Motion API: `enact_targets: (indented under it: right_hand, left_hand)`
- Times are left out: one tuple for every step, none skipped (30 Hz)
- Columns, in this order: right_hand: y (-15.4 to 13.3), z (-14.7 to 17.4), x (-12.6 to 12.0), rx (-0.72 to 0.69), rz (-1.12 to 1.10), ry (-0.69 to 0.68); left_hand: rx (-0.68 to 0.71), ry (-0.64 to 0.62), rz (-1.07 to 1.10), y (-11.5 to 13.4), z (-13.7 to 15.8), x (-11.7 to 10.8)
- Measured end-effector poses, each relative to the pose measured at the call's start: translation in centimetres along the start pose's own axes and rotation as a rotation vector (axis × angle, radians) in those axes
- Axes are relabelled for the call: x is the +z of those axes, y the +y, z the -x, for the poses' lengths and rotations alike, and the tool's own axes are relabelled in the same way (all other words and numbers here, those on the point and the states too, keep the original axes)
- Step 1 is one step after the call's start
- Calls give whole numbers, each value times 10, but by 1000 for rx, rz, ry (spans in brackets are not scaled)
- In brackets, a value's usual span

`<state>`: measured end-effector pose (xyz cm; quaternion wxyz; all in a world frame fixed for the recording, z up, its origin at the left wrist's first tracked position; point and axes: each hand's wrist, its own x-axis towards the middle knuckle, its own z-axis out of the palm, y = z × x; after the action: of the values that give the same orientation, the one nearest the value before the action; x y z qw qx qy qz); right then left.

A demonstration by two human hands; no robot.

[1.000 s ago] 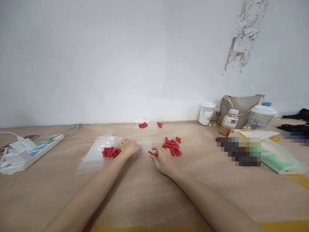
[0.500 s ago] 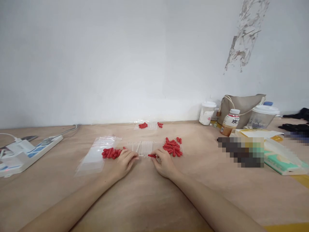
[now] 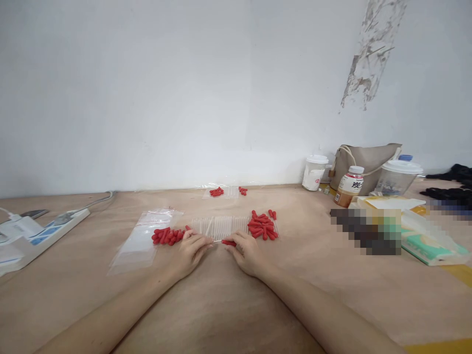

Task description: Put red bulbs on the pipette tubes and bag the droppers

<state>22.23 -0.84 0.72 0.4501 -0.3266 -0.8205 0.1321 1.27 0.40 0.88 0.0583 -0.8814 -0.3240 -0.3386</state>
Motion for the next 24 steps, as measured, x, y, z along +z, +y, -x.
enact_targets:
  right_hand:
    - [1,0,0,-4,-10,-11]
    - [2,0,1,-5,-18,-15]
    - [3,0,1,-5,-25,-13]
    - [3,0,2,-5,-29,-6]
    - [4,0,2,-6,-34,2]
    - [5,1,2,-9,-38,8]
    - [5,1,2,-16,-42,12]
    - [5,1,3,-22,-45,14]
    - [5,2,3,-28,-46,14]
    - [6,2,3,-32,-46,12]
    - [6,2,3,-35,-44,9]
    - [6,3,3,-39,-43,6]
    - [6,3,3,-41,-40,1]
    - [7,3,3,-45,-36,-3]
    - [7,3,3,-49,-30,-7]
    - [7,4,2,-55,-24,-11]
    - [7,4,2,-62,-18,-15]
    - [6,4,2,-67,-12,-22]
    - [6,4,1,-72,-8,-30]
    - [5,4,1,-74,-4,-40]
    - [4,4,1,-72,0,-50]
    - [2,4,0,-69,5,-58]
    - [1,4,0,-65,12,-63]
    - [0,3,0,-63,20,-68]
  left_hand:
    - [7,-2,9,0,0,-1]
    - [13,-4,18,1,0,-1]
    - [20,-6,28,2,0,-2]
    - [28,-5,39,2,1,-2]
    - [37,-8,51,2,1,-2]
    - [44,-16,61,2,1,-2]
    - [49,-25,70,3,2,-2]
    - [52,-35,75,2,2,-2]
    - [52,-44,77,2,3,-1]
    - [50,-53,74,2,3,-1]
    - [47,-60,70,3,3,-1]
    - [46,-63,64,3,2,-1]
    - [49,-68,58,3,2,-1]
    - [54,-71,51,4,2,-1]
    - [63,-70,42,4,2,-2]
    - [73,-68,32,5,1,-2]
    - [85,-67,19,5,1,-2]
    - [97,-67,5,6,1,-2]
    - [107,-69,-9,6,1,-2]
    - [114,-73,-21,6,1,-2]
    - [117,-78,-29,7,1,-2]
    - [117,-81,-32,7,2,-2]
    - [112,-81,-32,7,2,-1]
    - [106,-80,-28,8,2,-1]
